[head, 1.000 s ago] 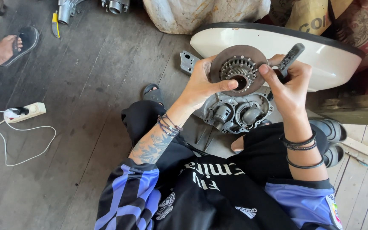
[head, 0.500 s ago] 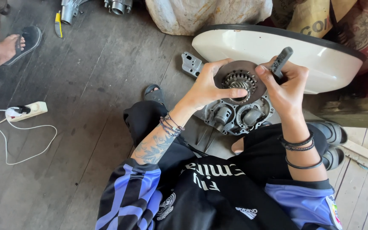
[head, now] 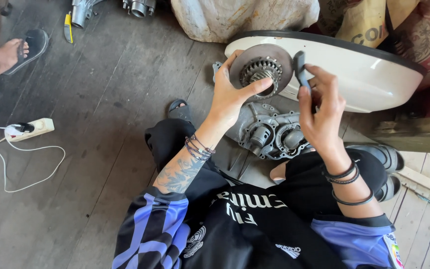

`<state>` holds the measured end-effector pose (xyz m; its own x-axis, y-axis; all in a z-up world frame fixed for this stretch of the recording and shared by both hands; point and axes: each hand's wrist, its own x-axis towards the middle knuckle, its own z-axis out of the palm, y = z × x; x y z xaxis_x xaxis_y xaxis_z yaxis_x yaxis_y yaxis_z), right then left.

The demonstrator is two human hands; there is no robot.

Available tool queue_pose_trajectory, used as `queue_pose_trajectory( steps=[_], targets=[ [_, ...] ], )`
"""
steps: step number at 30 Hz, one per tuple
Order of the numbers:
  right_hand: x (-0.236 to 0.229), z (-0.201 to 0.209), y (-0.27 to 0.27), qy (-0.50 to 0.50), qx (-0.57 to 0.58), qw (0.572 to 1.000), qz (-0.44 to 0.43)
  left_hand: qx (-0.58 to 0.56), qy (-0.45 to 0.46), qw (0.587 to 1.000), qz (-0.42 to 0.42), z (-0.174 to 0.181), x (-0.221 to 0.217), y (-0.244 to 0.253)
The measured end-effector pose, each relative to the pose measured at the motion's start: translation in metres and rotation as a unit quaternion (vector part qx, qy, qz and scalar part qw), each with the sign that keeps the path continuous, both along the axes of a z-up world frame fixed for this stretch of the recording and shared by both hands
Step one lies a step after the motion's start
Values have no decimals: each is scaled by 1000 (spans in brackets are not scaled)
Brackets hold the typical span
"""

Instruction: The person sits on the floor and uses a brush to clean a circular mechanical part with gear teeth. They rotate the part to scrub different areas, including the teeth and the flat surfaces, while holding it in their left hand.

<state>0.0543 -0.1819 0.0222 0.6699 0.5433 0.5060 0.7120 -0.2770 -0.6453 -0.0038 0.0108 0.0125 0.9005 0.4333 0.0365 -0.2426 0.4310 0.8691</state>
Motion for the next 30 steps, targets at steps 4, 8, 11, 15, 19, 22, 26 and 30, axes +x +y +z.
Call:
queue_pose_trajectory(
  steps=[4, 8, 11, 15, 19, 22, 26, 30],
  targets=[
    [0, -18, -2, -103, -37, 994, 1, 24, -13, 999, 36, 3, -2, -1],
    [-1, -17, 2, -96, -32, 995, 14, 33, 7, 998, 60, 2, -2, -2],
    [2, -13, 1, -102, -21, 994, 16, 98, -1, 994, 38, -4, -2, -7],
    [2, 0, 3, -118, -19, 993, 26, 237, -55, 969, 37, 7, -6, -8],
    [12, -5, 0, -79, -1, 997, 24, 276, -67, 958, 51, -2, -2, -9],
    [15, -10, -4, -71, 53, 996, 30, 269, -97, 955, 80, -7, 0, -13],
    [15, -8, -7, -49, 20, 998, 24, 359, -76, 930, 31, 0, -6, -16],
    [26, -1, -14, -62, 3, 998, 3, 370, -92, 921, 74, -3, -3, -13]
  ],
)
